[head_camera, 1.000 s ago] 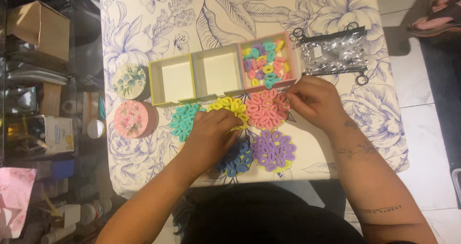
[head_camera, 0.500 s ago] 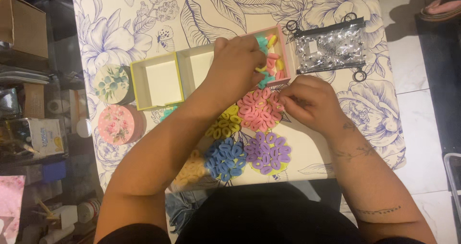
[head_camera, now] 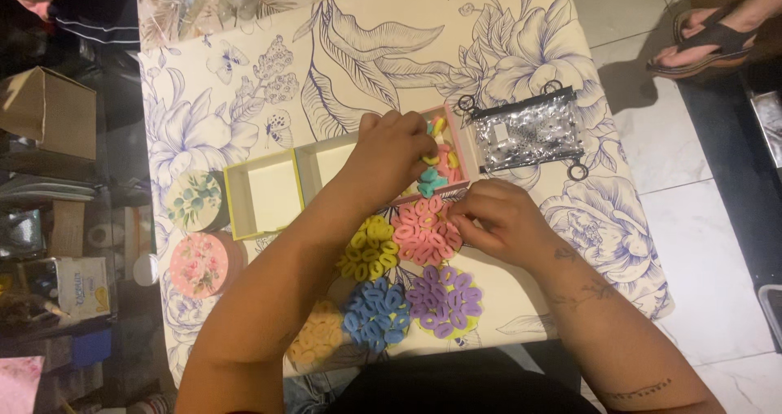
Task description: The person sorts colorful foam flower-shaped craft items by color into a small pink box with compartments. They pick up items from piles on the table and place them into the box, working with both hands.
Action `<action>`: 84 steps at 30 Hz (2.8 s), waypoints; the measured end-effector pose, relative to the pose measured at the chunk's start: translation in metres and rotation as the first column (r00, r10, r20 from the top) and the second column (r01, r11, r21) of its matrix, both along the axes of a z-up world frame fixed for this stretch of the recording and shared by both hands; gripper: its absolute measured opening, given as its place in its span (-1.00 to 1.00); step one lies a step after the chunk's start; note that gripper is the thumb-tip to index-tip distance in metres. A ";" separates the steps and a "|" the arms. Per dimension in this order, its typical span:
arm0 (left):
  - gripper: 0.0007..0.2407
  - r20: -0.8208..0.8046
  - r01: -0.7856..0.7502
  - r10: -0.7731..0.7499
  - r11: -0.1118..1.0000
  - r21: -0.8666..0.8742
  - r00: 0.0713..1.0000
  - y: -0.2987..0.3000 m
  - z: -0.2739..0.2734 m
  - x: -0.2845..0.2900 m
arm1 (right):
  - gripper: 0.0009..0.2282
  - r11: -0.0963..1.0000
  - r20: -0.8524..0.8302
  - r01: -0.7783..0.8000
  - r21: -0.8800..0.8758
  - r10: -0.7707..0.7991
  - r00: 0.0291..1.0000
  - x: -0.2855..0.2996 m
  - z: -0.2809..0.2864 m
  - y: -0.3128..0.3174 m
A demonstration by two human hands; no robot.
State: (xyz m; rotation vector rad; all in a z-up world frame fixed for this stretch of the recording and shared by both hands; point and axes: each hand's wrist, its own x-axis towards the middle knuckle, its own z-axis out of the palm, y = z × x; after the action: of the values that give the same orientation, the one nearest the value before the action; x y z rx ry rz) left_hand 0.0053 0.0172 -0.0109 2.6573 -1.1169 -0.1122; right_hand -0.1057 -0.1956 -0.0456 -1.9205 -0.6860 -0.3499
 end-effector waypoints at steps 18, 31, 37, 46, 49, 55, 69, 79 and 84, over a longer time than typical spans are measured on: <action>-0.84 0.135 -0.138 0.186 0.943 -0.304 0.973 0.094 0.065 -0.084 | -0.91 0.996 -0.129 -0.008 -0.090 -0.003 0.992 -0.007 0.006 -0.003; -0.82 0.049 -0.092 0.106 0.968 -0.235 0.993 0.152 0.004 -0.144 | -0.94 0.987 -0.146 0.067 -0.144 -0.088 0.985 -0.009 -0.010 -0.006; -0.82 0.094 -0.083 0.102 0.979 -0.187 0.990 0.152 -0.002 -0.143 | -0.91 0.992 -0.166 0.072 -0.100 -0.088 0.982 -0.007 -0.013 -0.005; -0.79 0.092 -0.096 0.116 0.976 -0.195 0.989 0.155 -0.004 -0.147 | -0.90 0.987 -0.177 0.087 -0.133 -0.110 0.978 -0.008 -0.010 -0.004; -0.81 0.097 -0.116 0.137 0.973 -0.198 0.986 0.151 0.003 -0.147 | -0.90 0.989 -0.168 0.075 -0.125 -0.096 0.981 -0.006 -0.013 -0.005; -0.95 0.064 -0.151 0.174 0.952 -0.265 0.983 0.116 0.025 -0.120 | -0.94 0.996 -0.179 0.079 -0.037 -0.085 0.980 -0.003 -0.007 -0.003; -0.95 0.215 -0.132 0.131 0.991 -0.011 0.968 0.010 -0.019 0.015 | -0.94 0.999 -0.099 0.048 -0.005 -0.049 0.994 0.002 -0.002 -0.001; -0.87 0.182 -0.064 0.081 0.993 -0.098 0.980 0.015 -0.003 0.010 | -0.92 0.999 -0.104 0.004 -0.034 -0.007 0.995 0.001 0.004 -0.003; -0.87 0.204 0.003 0.077 0.932 -0.363 0.976 0.042 0.038 -0.014 | -0.96 0.996 -0.152 0.012 -0.090 -0.025 0.988 -0.005 0.008 -0.006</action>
State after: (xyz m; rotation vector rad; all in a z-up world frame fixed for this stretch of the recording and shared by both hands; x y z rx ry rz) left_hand -0.0084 0.0590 0.0271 2.3939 -1.0295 0.3648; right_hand -0.1106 -0.2015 -0.0372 -2.0155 -0.5910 -0.1831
